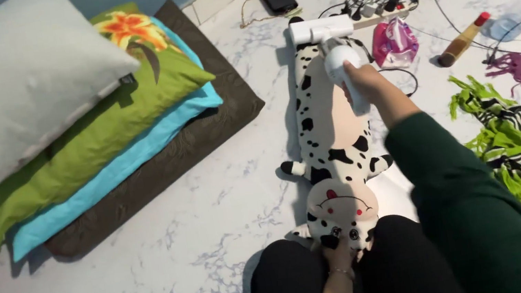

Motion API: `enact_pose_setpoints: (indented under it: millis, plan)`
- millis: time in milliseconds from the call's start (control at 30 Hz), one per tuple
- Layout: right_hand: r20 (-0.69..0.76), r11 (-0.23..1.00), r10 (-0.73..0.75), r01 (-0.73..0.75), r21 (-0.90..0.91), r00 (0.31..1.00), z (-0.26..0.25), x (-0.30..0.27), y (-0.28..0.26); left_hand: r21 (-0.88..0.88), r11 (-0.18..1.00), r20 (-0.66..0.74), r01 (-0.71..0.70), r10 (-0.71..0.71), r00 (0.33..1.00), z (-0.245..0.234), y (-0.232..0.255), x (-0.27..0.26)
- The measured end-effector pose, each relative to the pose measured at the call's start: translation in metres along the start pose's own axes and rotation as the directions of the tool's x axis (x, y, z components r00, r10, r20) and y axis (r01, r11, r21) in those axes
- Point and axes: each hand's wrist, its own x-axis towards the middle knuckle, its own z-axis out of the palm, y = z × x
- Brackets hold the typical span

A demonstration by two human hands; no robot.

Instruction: Vacuuming dust from pillows and a large plush cow toy using a handheld vacuum.

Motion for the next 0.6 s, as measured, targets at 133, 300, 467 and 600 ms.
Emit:
enact_pose_setpoints:
  millis: [133, 300, 467, 600]
  plan:
    - [-0.084, 0.826, -0.153, 0.08, -0.558, 0.985, -0.051, -0.112, 0.041, -0.131, 0.99, 0.108, 0.059, -0.045, 0.993, -0.003, 0.009, -0.019]
    - [-0.09, 0.799, 0.066, -0.107, -0.592, 0.994, -0.121, -0.357, 0.164, -0.07, 0.994, 0.004, 0.082, -0.082, 0.997, 0.004, 0.018, -0.036]
    - [-0.071, 0.864, 0.173, -0.186, -0.468, 0.982, -0.251, -0.447, 0.452, -0.019, 0.996, 0.063, -0.082, 0.083, 0.995, 0.008, 0.018, -0.032]
    - [-0.128, 0.876, 0.107, -0.154, -0.458, 0.986, -0.265, -0.486, 0.58, -0.123, 0.989, 0.165, -0.079, 0.099, 0.981, 0.009, -0.005, -0.018]
